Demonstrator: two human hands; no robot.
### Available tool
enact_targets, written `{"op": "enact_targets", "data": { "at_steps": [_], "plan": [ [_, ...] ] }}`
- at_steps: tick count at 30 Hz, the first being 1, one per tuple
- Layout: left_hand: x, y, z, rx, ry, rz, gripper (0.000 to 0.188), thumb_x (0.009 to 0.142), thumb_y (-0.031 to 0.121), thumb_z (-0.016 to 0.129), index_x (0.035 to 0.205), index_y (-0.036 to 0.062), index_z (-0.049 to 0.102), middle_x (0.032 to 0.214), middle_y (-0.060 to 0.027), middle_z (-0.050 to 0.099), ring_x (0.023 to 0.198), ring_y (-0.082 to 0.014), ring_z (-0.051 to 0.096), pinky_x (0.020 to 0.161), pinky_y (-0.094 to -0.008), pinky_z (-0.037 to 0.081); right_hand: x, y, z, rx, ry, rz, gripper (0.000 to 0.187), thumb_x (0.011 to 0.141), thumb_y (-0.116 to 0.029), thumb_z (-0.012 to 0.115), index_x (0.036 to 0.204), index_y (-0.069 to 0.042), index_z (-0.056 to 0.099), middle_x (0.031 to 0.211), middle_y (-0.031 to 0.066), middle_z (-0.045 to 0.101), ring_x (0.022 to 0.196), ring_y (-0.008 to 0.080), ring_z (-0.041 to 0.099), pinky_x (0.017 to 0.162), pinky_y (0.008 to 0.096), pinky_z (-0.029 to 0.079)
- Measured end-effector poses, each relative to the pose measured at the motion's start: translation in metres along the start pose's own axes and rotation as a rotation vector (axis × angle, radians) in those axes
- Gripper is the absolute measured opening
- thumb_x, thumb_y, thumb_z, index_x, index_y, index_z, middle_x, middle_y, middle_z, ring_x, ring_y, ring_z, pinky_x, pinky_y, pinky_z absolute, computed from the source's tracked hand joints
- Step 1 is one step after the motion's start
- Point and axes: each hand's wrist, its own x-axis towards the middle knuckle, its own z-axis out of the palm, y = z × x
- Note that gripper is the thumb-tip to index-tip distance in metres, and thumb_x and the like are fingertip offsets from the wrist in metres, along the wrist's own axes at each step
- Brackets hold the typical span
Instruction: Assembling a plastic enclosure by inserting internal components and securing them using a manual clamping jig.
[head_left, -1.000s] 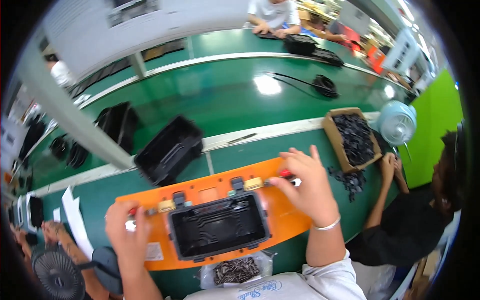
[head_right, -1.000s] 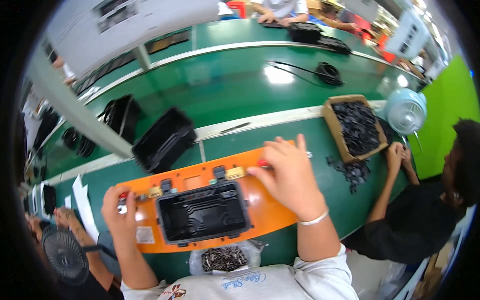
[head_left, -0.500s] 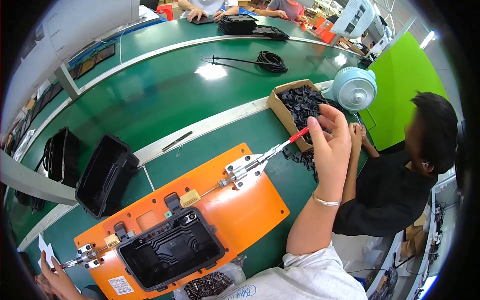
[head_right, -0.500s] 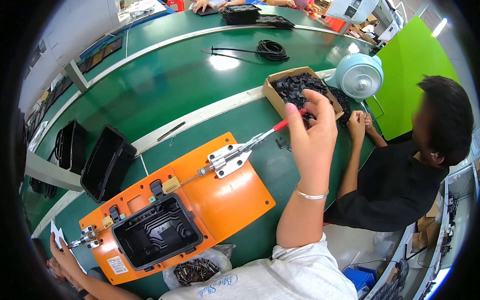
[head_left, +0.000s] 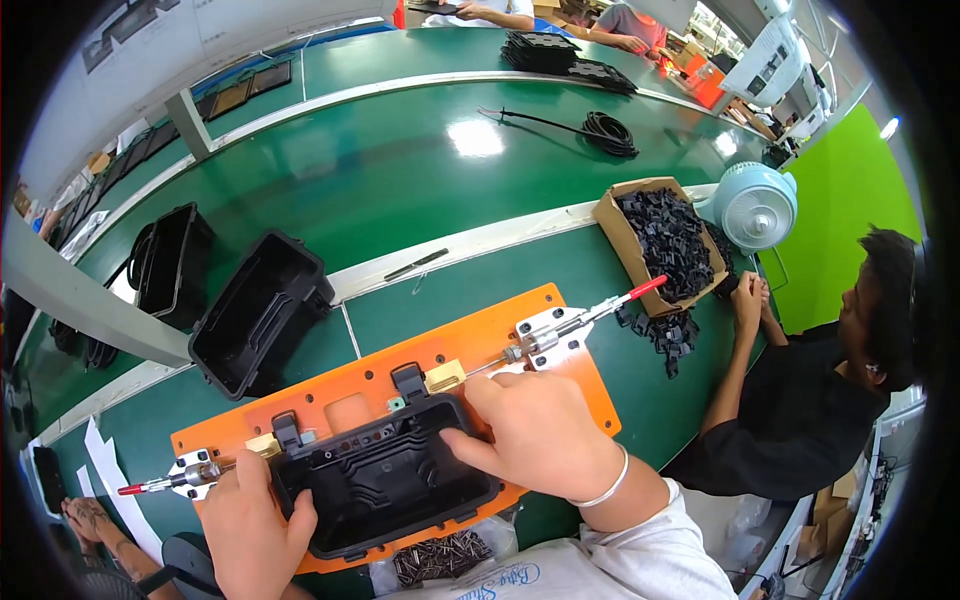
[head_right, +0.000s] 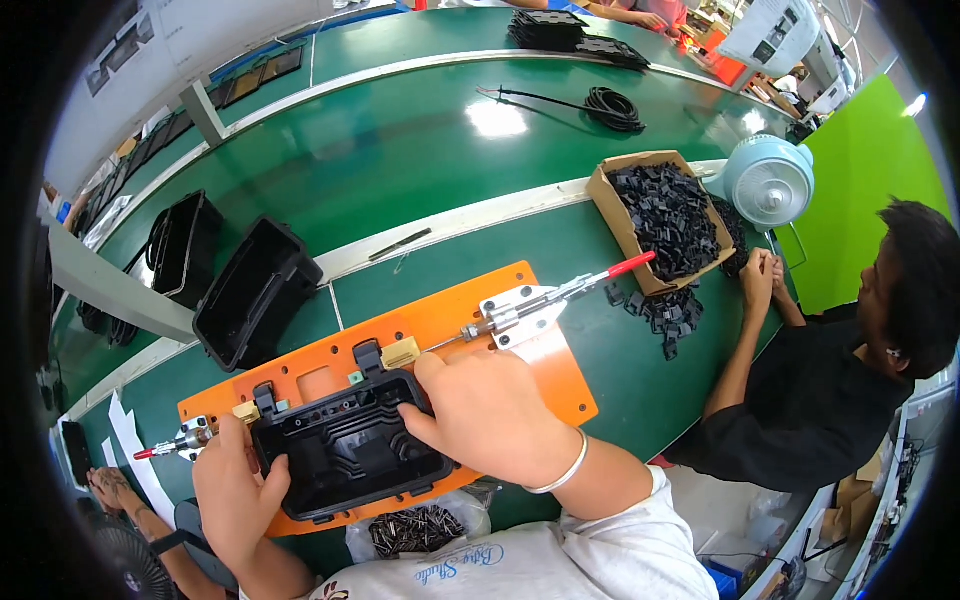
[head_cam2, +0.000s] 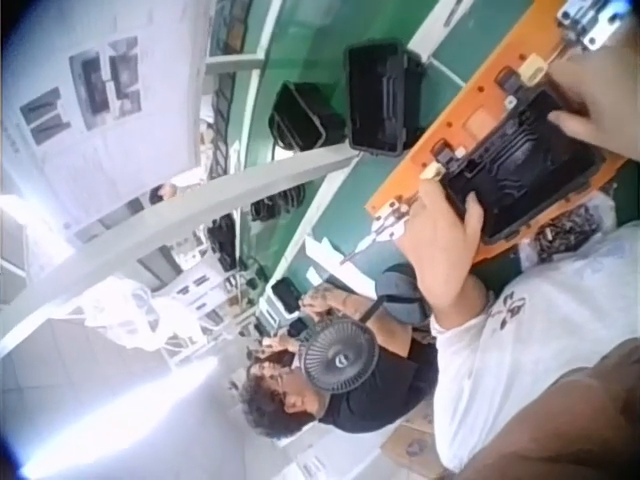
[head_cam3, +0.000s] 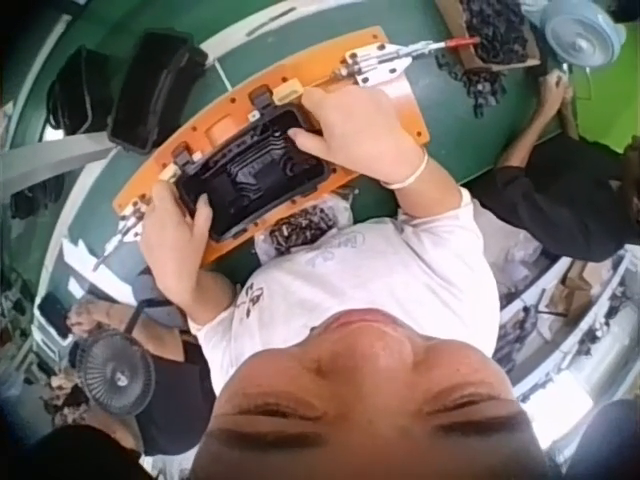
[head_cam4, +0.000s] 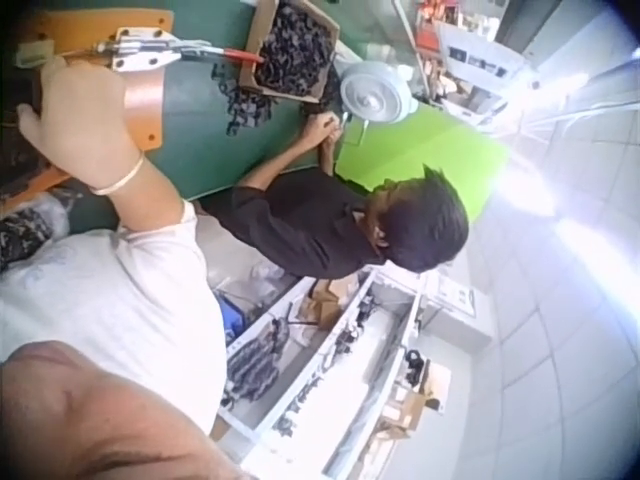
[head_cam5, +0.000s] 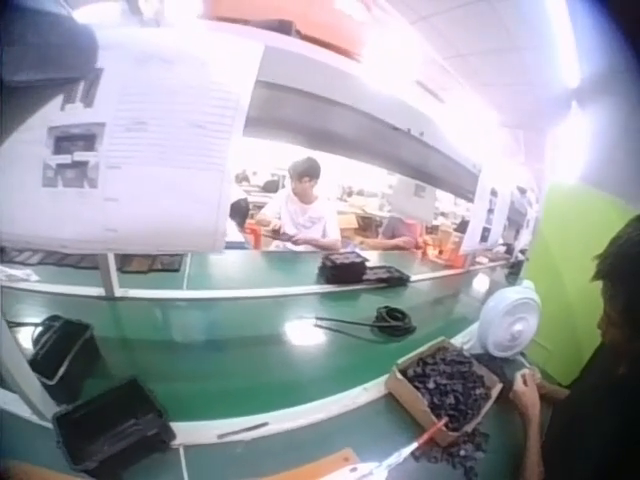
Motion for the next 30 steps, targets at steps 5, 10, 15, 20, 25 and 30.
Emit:
{"op": "enact_targets", "data": {
  "at_steps": [5, 10, 15, 20, 25, 30],
  "plan": [
    [-0.017, 0.010, -0.031, -0.122, 0.073, -0.105, 0.042, 0.063, 0.013, 0.075, 0.090, 0.0030, 0.044, 0.071, -0.0101, 0.047, 0.063, -0.0260, 0.047, 0.057, -0.0347, 0.037, -0.009, -0.008, -0.020, 0.362, 0.181, -0.103, 0.021, 0.080, -0.018, 0.070, 0.088, -0.002, 0.058, 0.062, 0.0089, 0.056, 0.056, 0.0262, 0.060, 0.051, 0.0363, 0.047],
    [-0.034, -0.001, -0.036, -0.684, 0.274, 0.114, 0.051, 0.069, 0.037, 0.081, 0.088, 0.0008, 0.051, 0.074, -0.0080, 0.049, 0.067, -0.0181, 0.048, 0.063, -0.0282, 0.038, -0.018, 0.003, -0.052, 0.515, 0.248, -0.048, 0.017, 0.078, -0.009, 0.071, 0.086, -0.002, 0.058, 0.062, 0.0042, 0.048, 0.051, 0.0151, 0.048, 0.049, 0.0292, 0.041],
    [-0.026, 0.013, -0.045, -0.220, 0.097, 0.373, 0.058, 0.067, 0.049, 0.078, 0.095, 0.0014, 0.062, 0.088, -0.0118, 0.062, 0.077, -0.0288, 0.059, 0.071, -0.0364, 0.045, 0.056, 0.066, -0.089, 0.569, 0.454, 0.189, 0.018, 0.082, -0.011, 0.060, 0.072, -0.007, 0.045, 0.067, -0.0055, 0.039, 0.064, 0.0033, 0.036, 0.055, 0.0233, 0.031],
    [-0.014, 0.024, -0.032, -0.119, -0.292, 0.580, 0.059, 0.076, 0.044, 0.072, 0.116, 0.0036, 0.056, 0.101, -0.0103, 0.060, 0.093, -0.0272, 0.058, 0.086, -0.0384, 0.042, 0.144, 0.157, -0.086, 0.677, 0.288, 0.647, 0.017, 0.087, -0.016, 0.058, 0.091, 0.001, 0.055, 0.076, 0.0137, 0.061, 0.065, 0.0260, 0.067, 0.048, 0.0352, 0.054],
    [-0.016, 0.027, -0.031, -0.057, -0.316, 0.573, 0.059, 0.079, 0.041, 0.071, 0.120, 0.0041, 0.052, 0.105, -0.0111, 0.056, 0.101, -0.0264, 0.054, 0.091, -0.0422, 0.039, 0.184, 0.167, -0.063, 0.669, 0.080, 0.814, 0.057, 0.089, -0.028, 0.063, 0.126, 0.011, 0.043, 0.118, 0.0338, 0.055, 0.095, 0.0479, 0.064, 0.063, 0.0494, 0.058],
    [-0.003, 0.028, -0.015, -0.135, -0.147, 0.605, 0.063, 0.076, 0.041, 0.073, 0.121, 0.0036, 0.051, 0.118, -0.0194, 0.052, 0.117, -0.0365, 0.047, 0.100, -0.0525, 0.033, 0.231, 0.127, -0.042, -0.302, 0.300, 0.305, 0.058, 0.085, -0.035, 0.067, 0.125, 0.004, 0.047, 0.129, 0.0278, 0.049, 0.112, 0.0448, 0.056, 0.093, 0.0491, 0.049]
  ]
}}
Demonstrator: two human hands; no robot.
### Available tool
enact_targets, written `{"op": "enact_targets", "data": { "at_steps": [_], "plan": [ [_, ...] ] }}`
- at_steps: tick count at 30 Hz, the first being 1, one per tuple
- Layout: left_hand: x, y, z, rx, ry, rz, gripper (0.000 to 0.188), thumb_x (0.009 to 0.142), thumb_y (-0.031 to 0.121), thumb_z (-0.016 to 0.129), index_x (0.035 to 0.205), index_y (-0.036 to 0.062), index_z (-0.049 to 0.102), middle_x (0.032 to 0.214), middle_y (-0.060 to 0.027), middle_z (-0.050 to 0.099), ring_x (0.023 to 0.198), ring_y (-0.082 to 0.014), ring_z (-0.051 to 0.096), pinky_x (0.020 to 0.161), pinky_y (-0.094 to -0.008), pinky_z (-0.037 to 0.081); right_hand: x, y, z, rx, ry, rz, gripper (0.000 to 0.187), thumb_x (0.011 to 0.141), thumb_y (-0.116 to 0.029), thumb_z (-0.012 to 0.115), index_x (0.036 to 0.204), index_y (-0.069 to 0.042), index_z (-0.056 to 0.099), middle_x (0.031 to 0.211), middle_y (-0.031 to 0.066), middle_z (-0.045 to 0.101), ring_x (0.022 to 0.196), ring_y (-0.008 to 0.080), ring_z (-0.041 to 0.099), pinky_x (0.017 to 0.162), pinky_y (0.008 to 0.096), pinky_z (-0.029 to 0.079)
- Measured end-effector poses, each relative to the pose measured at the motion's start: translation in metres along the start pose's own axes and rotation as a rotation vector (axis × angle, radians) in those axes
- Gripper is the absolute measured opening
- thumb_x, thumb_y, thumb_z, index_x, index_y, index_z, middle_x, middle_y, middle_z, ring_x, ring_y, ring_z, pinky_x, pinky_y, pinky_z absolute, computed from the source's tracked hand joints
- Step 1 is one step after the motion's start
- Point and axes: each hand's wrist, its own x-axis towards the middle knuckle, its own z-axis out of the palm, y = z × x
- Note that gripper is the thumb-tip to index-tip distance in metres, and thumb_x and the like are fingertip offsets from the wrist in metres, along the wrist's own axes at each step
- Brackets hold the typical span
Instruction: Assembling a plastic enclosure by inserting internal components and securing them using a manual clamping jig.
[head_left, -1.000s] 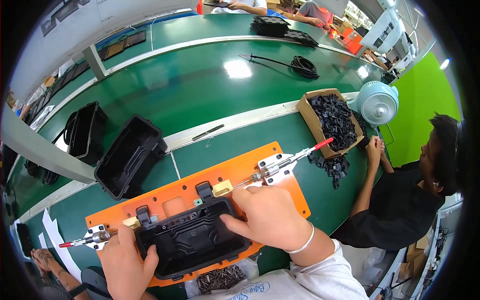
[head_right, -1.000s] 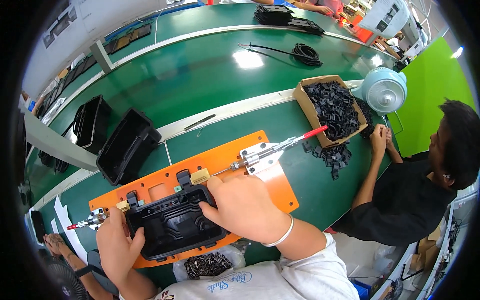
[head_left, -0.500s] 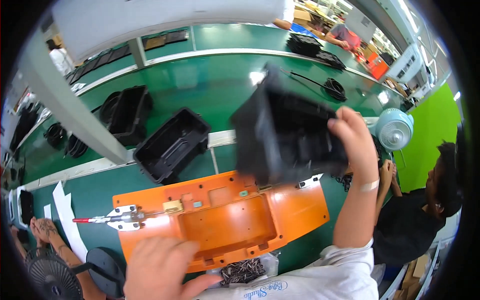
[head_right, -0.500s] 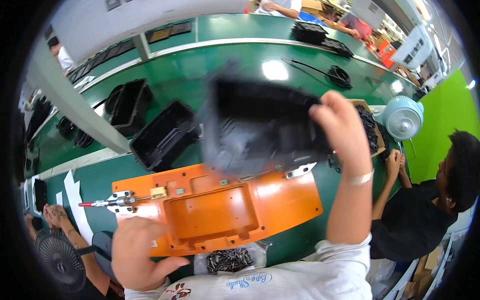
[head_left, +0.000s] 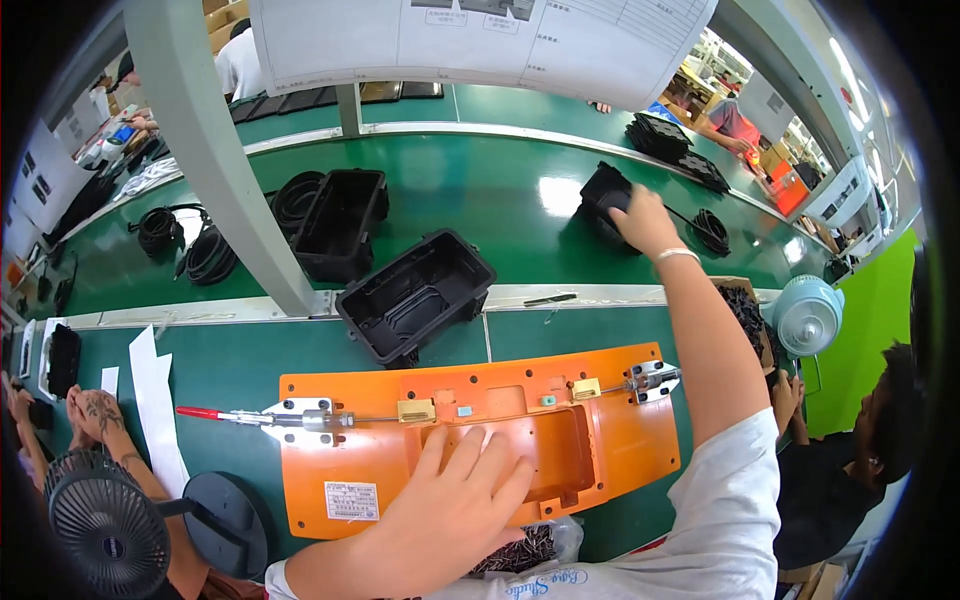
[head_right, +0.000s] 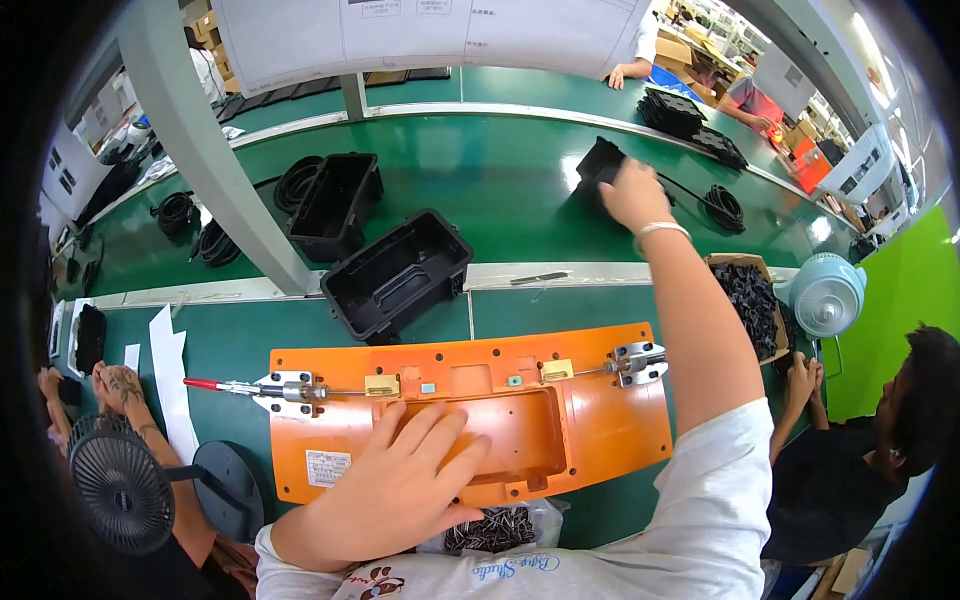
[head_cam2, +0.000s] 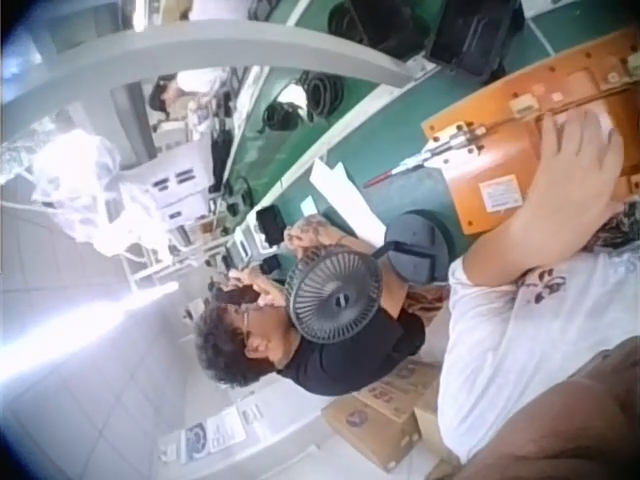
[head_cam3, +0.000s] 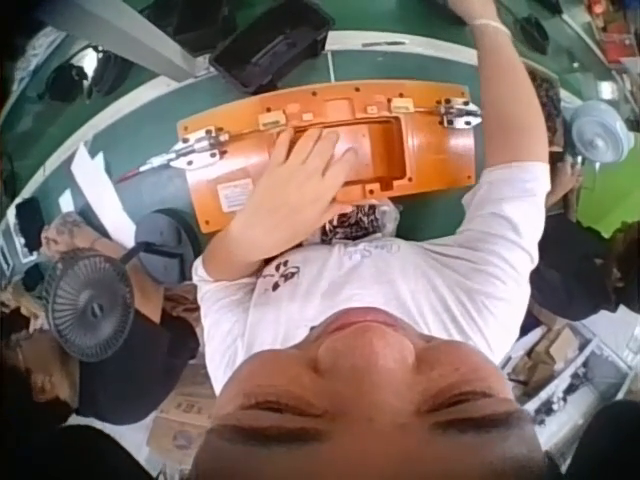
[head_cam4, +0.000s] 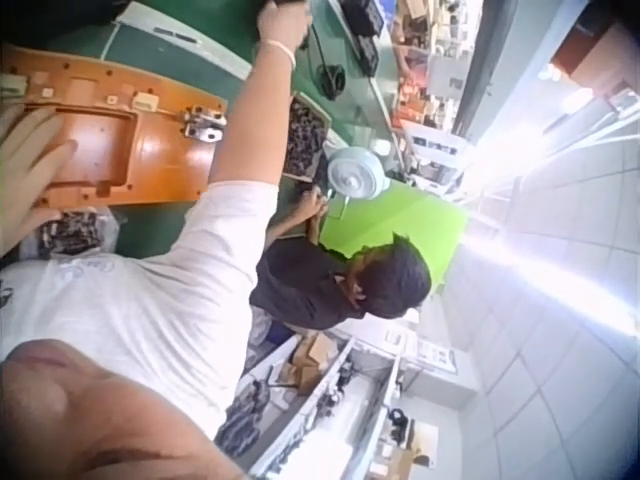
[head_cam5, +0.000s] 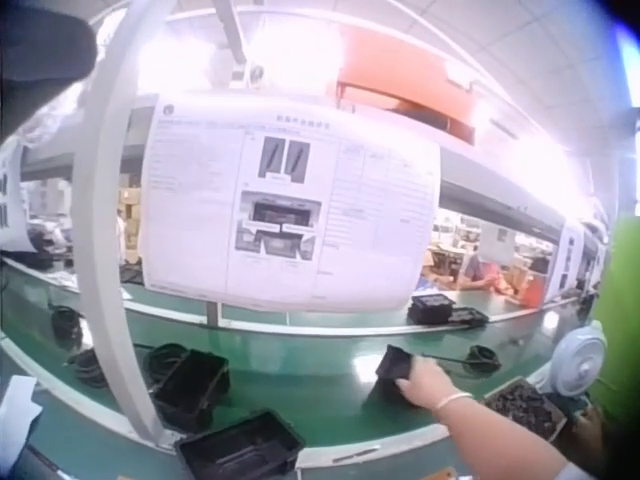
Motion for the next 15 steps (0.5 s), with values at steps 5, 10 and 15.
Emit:
{"op": "enact_targets", "data": {
  "at_steps": [5, 10, 15],
  "plan": [
    [0.008, -0.009, 0.018, 0.058, 0.089, -0.082, 0.068, 0.072, 0.043, 0.075, 0.123, 0.0029, 0.054, 0.136, -0.0262, 0.042, 0.131, -0.0460, 0.035, 0.104, -0.0645, 0.025, 0.005, -0.098, 0.008, 0.015, -0.106, -0.241, 0.057, 0.084, -0.033, 0.067, 0.128, -0.002, 0.048, 0.130, 0.0230, 0.050, 0.119, 0.0393, 0.052, 0.098, 0.0468, 0.046],
    [0.010, -0.013, 0.024, 0.052, 0.017, -0.116, 0.070, 0.071, 0.045, 0.075, 0.125, 0.0045, 0.055, 0.143, -0.0287, 0.036, 0.137, -0.0487, 0.027, 0.104, -0.0696, 0.020, 0.002, -0.176, 0.043, 0.124, -0.109, -0.613, 0.050, 0.084, -0.023, 0.064, 0.129, -0.007, 0.049, 0.140, 0.0170, 0.044, 0.132, 0.0329, 0.043, 0.100, 0.0510, 0.042],
    [0.013, -0.009, 0.020, 0.123, -0.035, -0.132, 0.068, 0.073, 0.047, 0.073, 0.125, 0.0064, 0.057, 0.143, -0.0299, 0.035, 0.136, -0.0501, 0.027, 0.104, -0.0701, 0.018, -0.002, -0.234, 0.045, 0.186, -0.085, -0.797, 0.054, 0.083, -0.009, 0.058, 0.136, -0.016, 0.047, 0.151, 0.0125, 0.034, 0.140, 0.0309, 0.032, 0.105, 0.0558, 0.034]
  ]
}}
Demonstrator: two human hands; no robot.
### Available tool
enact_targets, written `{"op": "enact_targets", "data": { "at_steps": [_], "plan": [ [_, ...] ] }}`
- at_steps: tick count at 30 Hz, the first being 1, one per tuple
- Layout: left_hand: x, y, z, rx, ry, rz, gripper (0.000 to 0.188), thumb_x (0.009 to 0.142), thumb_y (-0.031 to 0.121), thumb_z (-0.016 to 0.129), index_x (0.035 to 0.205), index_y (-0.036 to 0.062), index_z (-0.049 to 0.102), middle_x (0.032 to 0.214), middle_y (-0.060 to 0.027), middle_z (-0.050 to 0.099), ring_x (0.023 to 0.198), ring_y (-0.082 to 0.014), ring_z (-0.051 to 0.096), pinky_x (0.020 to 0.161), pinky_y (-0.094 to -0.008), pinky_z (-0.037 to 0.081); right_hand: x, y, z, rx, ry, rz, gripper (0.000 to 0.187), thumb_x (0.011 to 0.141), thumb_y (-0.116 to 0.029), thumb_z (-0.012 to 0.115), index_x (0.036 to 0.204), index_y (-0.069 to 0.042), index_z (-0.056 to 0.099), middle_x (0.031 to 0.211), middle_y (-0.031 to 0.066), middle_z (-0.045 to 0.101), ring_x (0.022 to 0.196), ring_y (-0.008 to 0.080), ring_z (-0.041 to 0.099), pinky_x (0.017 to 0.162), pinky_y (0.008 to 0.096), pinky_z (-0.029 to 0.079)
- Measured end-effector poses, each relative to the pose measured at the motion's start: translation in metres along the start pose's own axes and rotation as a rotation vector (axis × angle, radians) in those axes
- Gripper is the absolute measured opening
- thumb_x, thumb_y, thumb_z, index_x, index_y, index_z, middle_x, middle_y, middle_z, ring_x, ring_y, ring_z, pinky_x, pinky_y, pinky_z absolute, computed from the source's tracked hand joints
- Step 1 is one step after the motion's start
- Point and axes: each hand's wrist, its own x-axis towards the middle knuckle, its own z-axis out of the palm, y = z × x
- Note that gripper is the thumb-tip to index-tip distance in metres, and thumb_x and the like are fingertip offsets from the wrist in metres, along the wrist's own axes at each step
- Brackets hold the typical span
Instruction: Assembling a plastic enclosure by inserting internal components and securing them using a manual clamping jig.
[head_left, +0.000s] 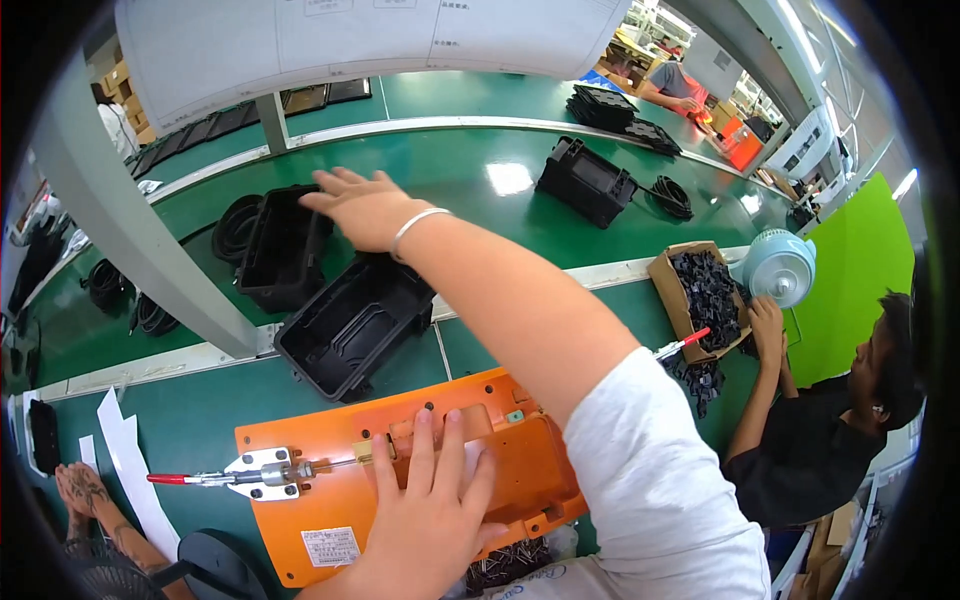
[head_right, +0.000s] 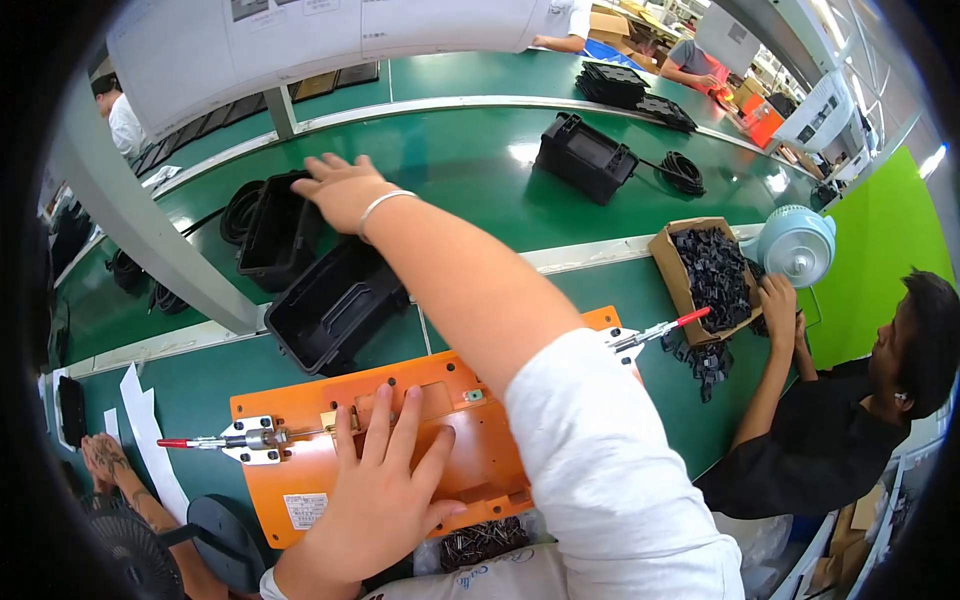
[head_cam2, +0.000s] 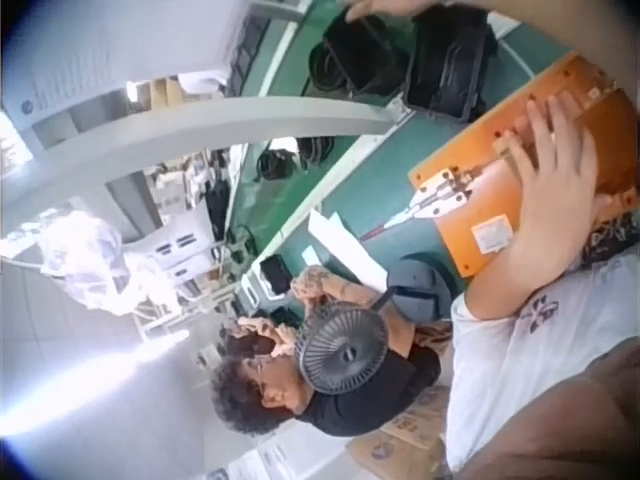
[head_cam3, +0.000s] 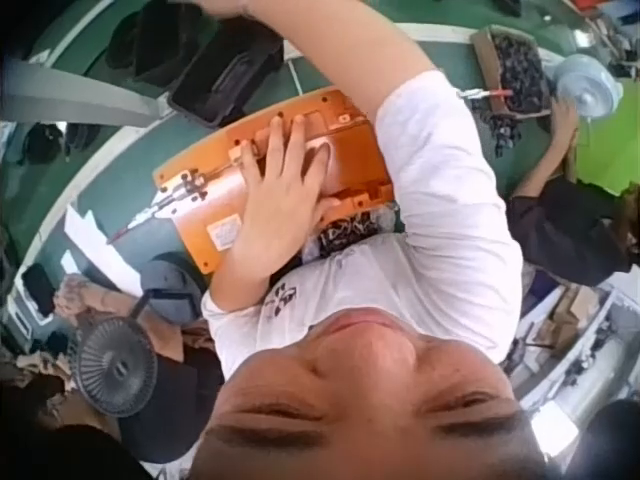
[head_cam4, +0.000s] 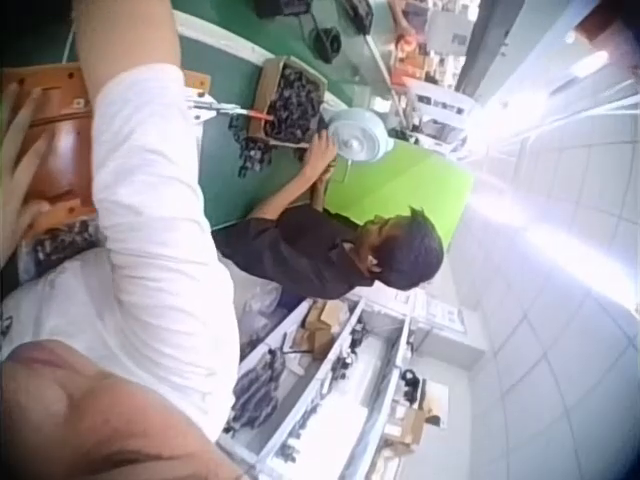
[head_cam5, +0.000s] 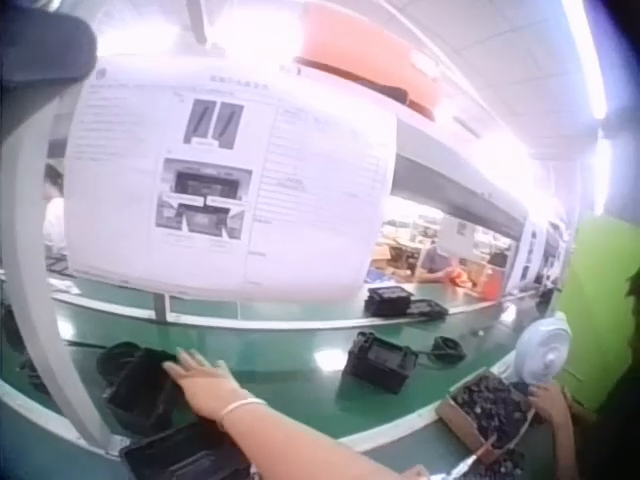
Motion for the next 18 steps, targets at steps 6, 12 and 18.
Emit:
{"op": "enact_targets", "data": {
  "at_steps": [6, 12, 18],
  "plan": [
    [0.002, 0.001, 0.004, 0.006, -0.029, -0.005, 0.069, 0.072, 0.049, 0.073, 0.125, 0.0067, 0.058, 0.145, -0.0311, 0.033, 0.136, -0.0510, 0.026, 0.104, -0.0715, 0.016, 0.029, -0.014, 0.016, -0.219, -0.204, -0.261, 0.034, 0.084, -0.012, 0.058, 0.116, -0.017, 0.066, 0.134, 0.0084, 0.056, 0.130, 0.0269, 0.046, 0.101, 0.0563, 0.033],
    [-0.001, -0.001, 0.007, 0.039, -0.032, -0.011, 0.067, 0.073, 0.049, 0.071, 0.124, 0.0075, 0.059, 0.145, -0.0314, 0.032, 0.136, -0.0509, 0.025, 0.104, -0.0718, 0.015, 0.020, -0.006, -0.015, -0.451, -0.047, -0.144, 0.016, 0.082, -0.017, 0.054, 0.087, -0.018, 0.069, 0.090, 0.0049, 0.070, 0.096, 0.0260, 0.064, 0.089, 0.0519, 0.038],
    [0.001, -0.001, 0.009, 0.033, 0.032, 0.047, 0.063, 0.074, 0.048, 0.071, 0.121, 0.0081, 0.059, 0.144, -0.0298, 0.034, 0.136, -0.0501, 0.026, 0.103, -0.0718, 0.018, -0.076, 0.015, -0.112, -0.180, 0.165, 0.056, 0.016, 0.087, -0.021, 0.061, 0.097, -0.009, 0.063, 0.086, 0.0128, 0.063, 0.083, 0.0344, 0.064, 0.070, 0.0454, 0.052]
  ]
}}
